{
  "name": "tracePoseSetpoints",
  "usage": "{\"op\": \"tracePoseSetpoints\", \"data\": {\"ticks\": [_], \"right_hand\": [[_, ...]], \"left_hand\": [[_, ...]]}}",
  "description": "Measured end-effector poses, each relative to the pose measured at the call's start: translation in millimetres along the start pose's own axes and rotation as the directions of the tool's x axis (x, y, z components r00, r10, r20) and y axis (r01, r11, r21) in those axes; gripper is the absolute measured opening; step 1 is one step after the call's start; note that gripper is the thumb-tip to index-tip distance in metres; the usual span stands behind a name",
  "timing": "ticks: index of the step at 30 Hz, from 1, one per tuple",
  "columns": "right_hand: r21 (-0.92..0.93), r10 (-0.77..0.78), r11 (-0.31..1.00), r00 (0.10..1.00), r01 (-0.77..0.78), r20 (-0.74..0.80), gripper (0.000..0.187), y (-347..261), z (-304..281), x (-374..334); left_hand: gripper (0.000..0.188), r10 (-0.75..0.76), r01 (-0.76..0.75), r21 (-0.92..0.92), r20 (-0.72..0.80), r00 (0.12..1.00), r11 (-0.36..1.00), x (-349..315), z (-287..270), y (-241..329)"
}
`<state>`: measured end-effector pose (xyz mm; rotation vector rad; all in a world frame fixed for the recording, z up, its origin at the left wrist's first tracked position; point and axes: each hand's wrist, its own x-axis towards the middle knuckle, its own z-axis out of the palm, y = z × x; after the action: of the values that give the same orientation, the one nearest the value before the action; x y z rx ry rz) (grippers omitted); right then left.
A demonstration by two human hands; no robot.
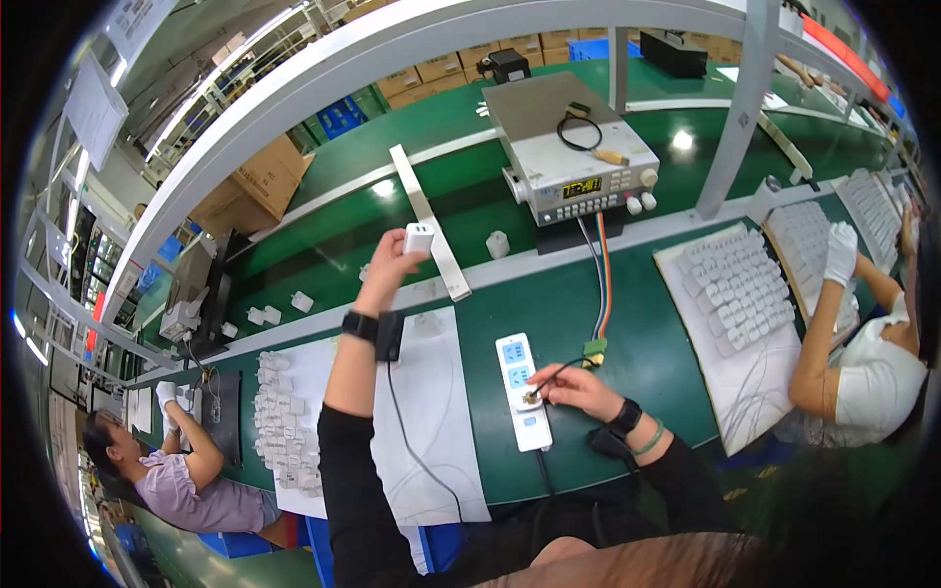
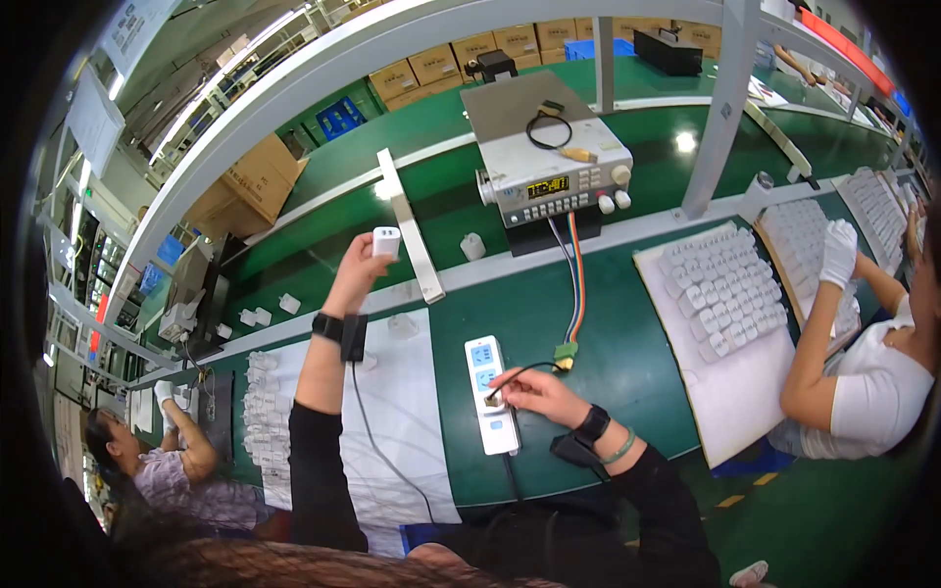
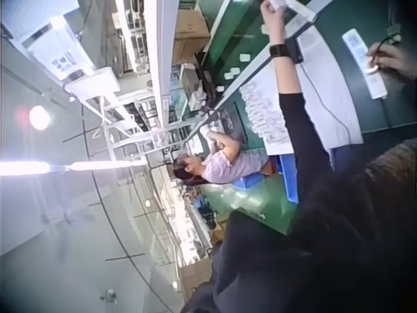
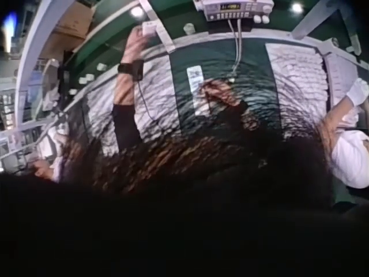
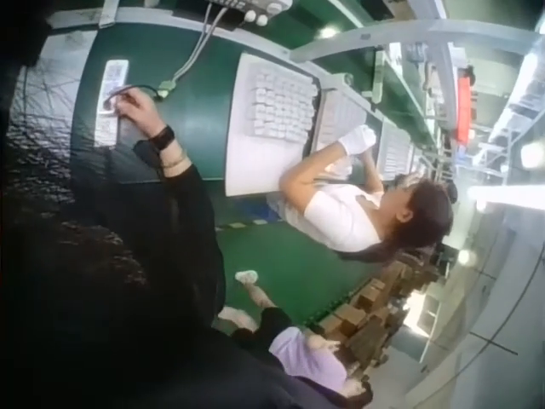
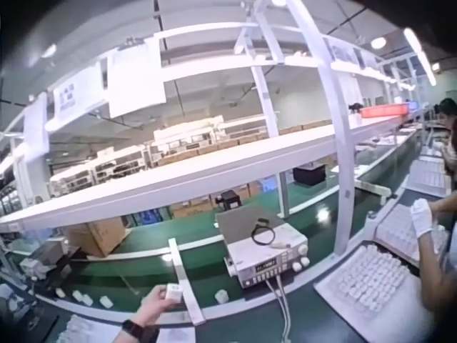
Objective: The person picks up a power adapter, plugs it into a power strip, and touches a probe to it. They then remove the adapter and place it on a white sheet, repeating the process with several more units.
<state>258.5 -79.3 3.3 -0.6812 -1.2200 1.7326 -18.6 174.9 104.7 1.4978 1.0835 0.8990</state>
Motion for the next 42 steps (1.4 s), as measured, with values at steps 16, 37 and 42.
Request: {"op": "tracePoseSetpoints", "data": {"ticks": [16,37,42], "right_hand": [[-0.228,-0.1,0.968,0.995,0.101,0.014,0.03,32.7,-0.2,22.3],[-0.577,-0.321,0.795,0.937,0.187,-0.14,0.035,-8.3,16.7,-3.5],[-0.825,-0.462,0.488,0.886,0.286,0.033,0.027,-16.6,36.4,13.2]], "left_hand": [[0.044,0.213,-0.246,0.14,0.213,0.954,0.959,-120.0,102.4,-87.5],[0.042,0.481,-0.451,0.328,-0.012,0.877,0.83,-172.3,105.2,-57.5],[0.049,0.329,-0.415,0.22,0.341,0.881,0.883,-200.4,108.3,-60.2]]}}
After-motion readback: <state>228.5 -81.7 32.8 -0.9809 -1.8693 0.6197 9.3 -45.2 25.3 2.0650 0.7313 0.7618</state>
